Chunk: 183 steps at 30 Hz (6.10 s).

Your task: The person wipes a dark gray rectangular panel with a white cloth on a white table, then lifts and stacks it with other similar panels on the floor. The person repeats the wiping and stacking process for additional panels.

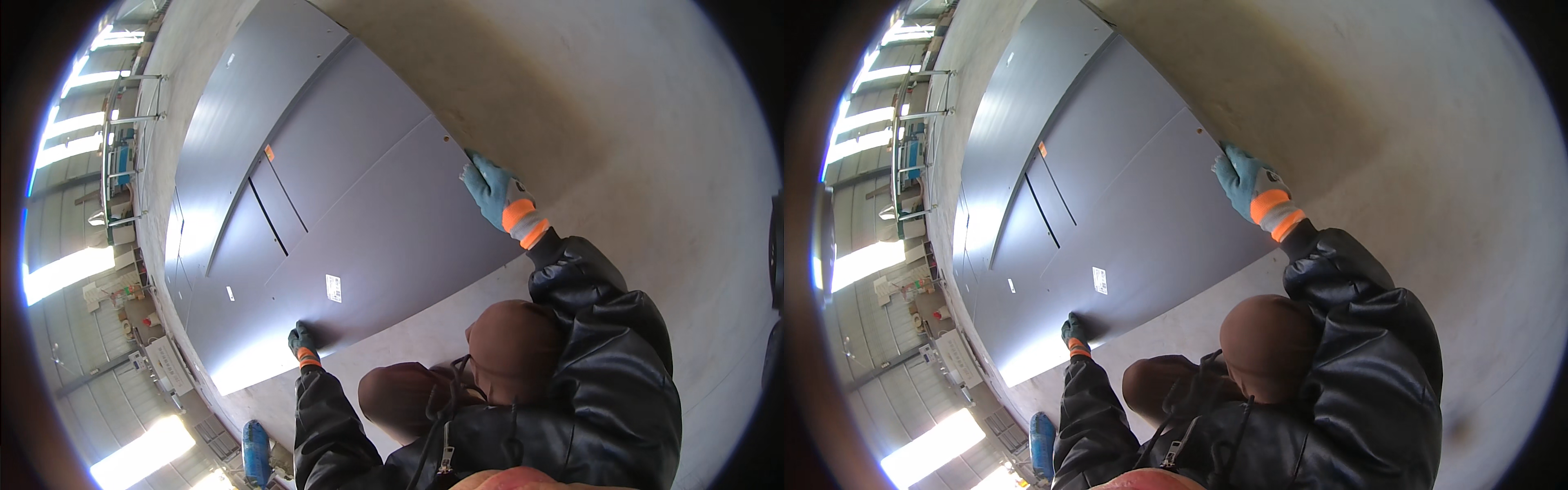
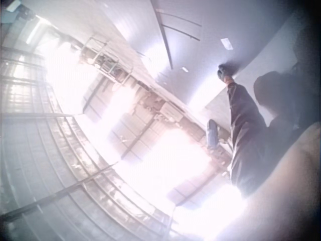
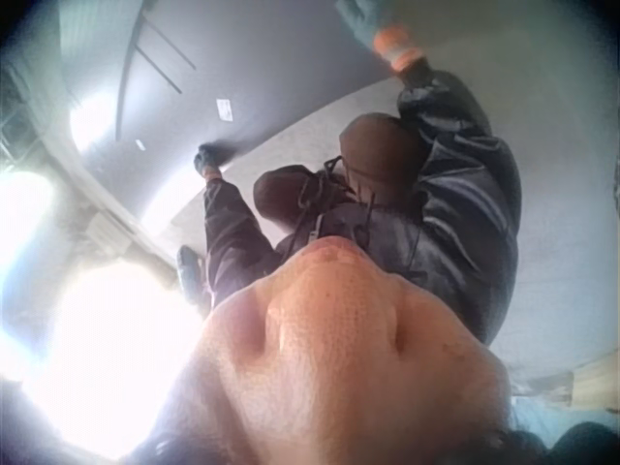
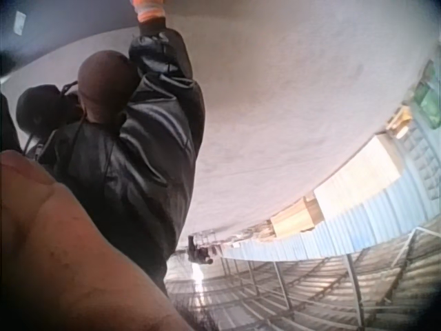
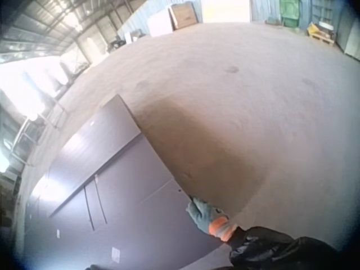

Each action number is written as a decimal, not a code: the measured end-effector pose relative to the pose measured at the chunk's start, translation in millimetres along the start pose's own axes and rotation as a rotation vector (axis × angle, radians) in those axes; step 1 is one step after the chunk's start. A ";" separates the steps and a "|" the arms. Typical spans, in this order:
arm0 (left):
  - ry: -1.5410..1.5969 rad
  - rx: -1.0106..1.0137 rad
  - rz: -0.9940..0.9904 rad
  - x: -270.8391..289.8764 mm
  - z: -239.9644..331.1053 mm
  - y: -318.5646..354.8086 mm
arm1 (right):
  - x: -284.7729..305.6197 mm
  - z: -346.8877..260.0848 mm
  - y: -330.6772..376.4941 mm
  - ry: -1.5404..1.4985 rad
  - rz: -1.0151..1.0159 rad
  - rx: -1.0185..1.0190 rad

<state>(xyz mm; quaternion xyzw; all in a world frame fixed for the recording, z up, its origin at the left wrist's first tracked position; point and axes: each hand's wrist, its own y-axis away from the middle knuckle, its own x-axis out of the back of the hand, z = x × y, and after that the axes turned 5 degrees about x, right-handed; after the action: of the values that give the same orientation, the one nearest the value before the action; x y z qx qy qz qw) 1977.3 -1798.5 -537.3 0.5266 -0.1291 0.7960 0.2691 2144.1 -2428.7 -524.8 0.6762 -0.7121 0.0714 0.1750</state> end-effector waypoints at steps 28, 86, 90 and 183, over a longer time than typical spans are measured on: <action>-0.186 -1.008 -0.093 -70.0 273.0 180.9 | 12.1 -11.4 9.5 0.106 0.132 0.180; -0.213 0.402 -0.683 114.5 715.1 345.0 | 520.3 -352.6 -361.4 0.558 -0.696 -0.358; -0.063 0.562 -0.563 68.9 797.3 357.0 | 532.7 -342.2 -512.2 0.793 -0.827 -0.063; -0.033 1.155 0.959 -373.4 791.4 99.1 | -263.5 -216.7 -1142.5 0.340 -0.983 0.825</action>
<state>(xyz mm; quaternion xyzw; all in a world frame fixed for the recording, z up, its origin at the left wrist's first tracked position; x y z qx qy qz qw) 2642.0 -2376.1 -542.5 0.4820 0.0898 0.7592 -0.4280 3312.3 -2194.2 -568.9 0.9133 -0.1975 0.3555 0.0239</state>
